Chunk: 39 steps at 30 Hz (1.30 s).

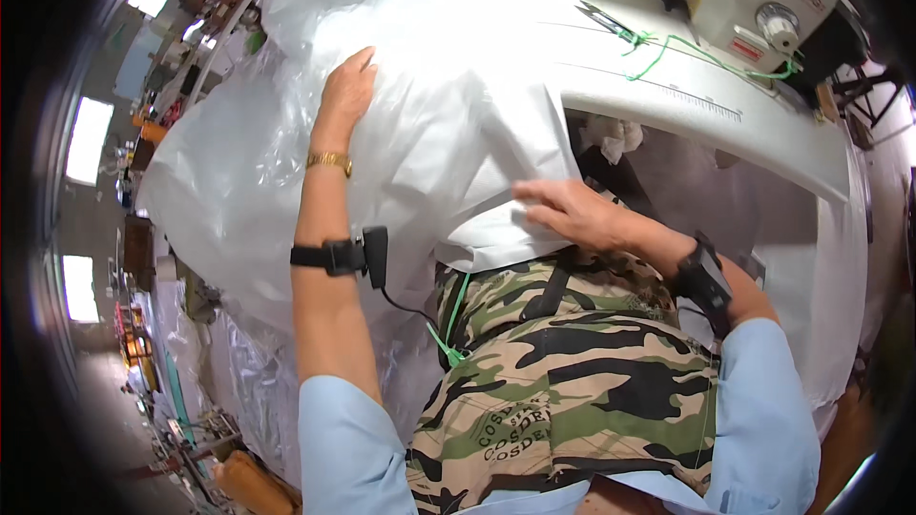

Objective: Sewing a large white plastic or fabric sheet using an industrial sewing machine

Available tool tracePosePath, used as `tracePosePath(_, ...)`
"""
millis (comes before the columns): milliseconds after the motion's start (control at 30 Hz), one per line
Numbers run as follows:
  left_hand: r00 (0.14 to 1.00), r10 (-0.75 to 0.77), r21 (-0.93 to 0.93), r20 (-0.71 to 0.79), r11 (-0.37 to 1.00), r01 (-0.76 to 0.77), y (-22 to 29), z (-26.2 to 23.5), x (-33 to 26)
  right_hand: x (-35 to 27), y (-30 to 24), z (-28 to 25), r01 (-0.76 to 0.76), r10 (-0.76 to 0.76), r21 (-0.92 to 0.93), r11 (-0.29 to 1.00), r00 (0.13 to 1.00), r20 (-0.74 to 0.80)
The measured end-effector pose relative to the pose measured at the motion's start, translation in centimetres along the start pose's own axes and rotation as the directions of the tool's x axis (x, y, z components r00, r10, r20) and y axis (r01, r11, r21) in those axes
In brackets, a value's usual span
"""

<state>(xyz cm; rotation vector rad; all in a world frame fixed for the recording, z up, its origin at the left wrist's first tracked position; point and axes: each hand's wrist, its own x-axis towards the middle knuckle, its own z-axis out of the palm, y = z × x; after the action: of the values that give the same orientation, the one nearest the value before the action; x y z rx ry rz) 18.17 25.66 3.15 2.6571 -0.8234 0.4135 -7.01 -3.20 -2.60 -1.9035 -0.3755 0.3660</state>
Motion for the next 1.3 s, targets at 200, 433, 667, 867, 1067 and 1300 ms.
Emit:
tracePosePath(200,0.991,0.08,-0.118,-0.11,0.989,-0.093,10.3,-3.8,-2.4,6.6,-1.1,2.5,-0.22,0.316,0.686,0.694,0.949,-0.015)
tracePosePath(433,0.99,0.087,-0.284,-0.115,0.952,-0.117,14.5,-7.9,-7.4,5.1,-2.3,3.6,-0.091,0.089,0.77,0.631,0.995,0.044)
tracePosePath(667,0.985,0.162,-0.533,0.052,0.839,-0.11,19.8,-7.9,-10.5,-0.8,-3.7,4.9,0.139,-0.089,0.692,0.708,0.99,-0.108)
tracePosePath(867,0.975,0.077,-0.661,0.207,0.746,0.081,21.5,-4.3,-13.7,-3.5,-4.8,5.8,0.201,-0.185,0.151,0.968,0.976,-0.113)
tracePosePath(1067,0.919,-0.19,-0.705,0.344,0.595,0.387,21.7,-1.9,-15.4,-3.9,-5.4,6.2,0.388,-0.382,-0.071,0.919,0.92,0.093)
tracePosePath(1300,0.842,-0.329,-0.801,0.428,0.293,0.522,21.2,-1.9,-16.7,-4.4,-4.1,2.7,0.307,-0.363,-0.195,0.932,0.764,-0.534)
